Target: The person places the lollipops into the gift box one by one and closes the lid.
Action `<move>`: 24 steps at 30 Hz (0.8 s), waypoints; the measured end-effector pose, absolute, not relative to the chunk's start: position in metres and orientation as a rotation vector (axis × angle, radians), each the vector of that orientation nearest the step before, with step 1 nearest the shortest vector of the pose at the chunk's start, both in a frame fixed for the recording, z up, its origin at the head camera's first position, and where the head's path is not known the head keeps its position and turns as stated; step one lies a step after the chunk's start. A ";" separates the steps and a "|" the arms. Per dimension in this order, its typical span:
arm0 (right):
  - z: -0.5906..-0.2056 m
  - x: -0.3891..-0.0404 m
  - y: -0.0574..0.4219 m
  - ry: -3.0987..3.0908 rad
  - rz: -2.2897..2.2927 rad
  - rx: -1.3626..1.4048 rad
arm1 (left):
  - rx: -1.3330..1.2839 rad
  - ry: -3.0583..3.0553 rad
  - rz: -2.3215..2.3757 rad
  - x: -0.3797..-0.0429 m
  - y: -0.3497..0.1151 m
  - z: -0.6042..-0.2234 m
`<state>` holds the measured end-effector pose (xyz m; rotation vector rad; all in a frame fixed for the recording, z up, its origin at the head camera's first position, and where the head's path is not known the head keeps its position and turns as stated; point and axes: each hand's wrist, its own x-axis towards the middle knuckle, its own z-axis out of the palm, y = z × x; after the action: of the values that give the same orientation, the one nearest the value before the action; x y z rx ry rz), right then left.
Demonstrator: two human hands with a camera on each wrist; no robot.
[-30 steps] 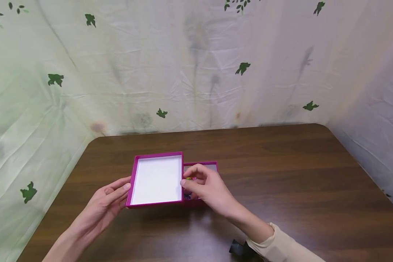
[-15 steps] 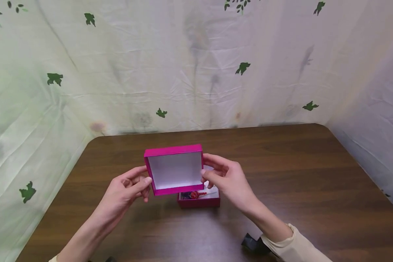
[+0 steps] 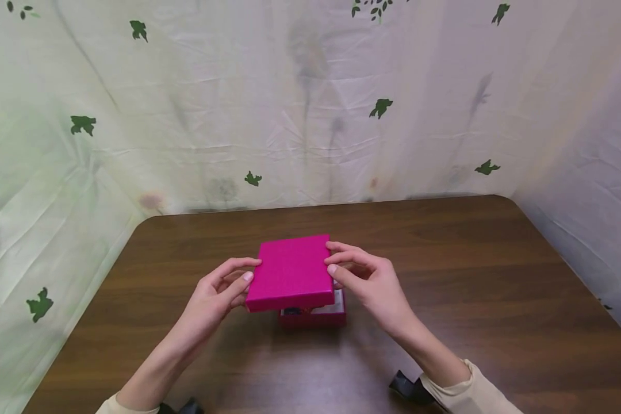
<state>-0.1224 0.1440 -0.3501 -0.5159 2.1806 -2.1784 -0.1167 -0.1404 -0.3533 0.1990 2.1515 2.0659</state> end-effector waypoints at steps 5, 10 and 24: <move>-0.358 -0.124 0.147 2.206 -2.131 -0.432 | 0.142 2.104 2.105 -0.121 -0.131 -0.362; -0.364 -0.125 0.152 2.284 -2.046 -0.340 | 0.118 2.124 2.106 -0.125 -0.124 -0.369; -0.384 -0.133 0.158 2.355 -1.938 -0.271 | 0.094 2.186 2.045 -0.134 -0.112 -0.389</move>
<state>-0.1326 0.1582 -0.3840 -0.2710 2.3548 -1.9377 -0.1337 -0.1122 -0.3889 0.0938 2.1857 2.0448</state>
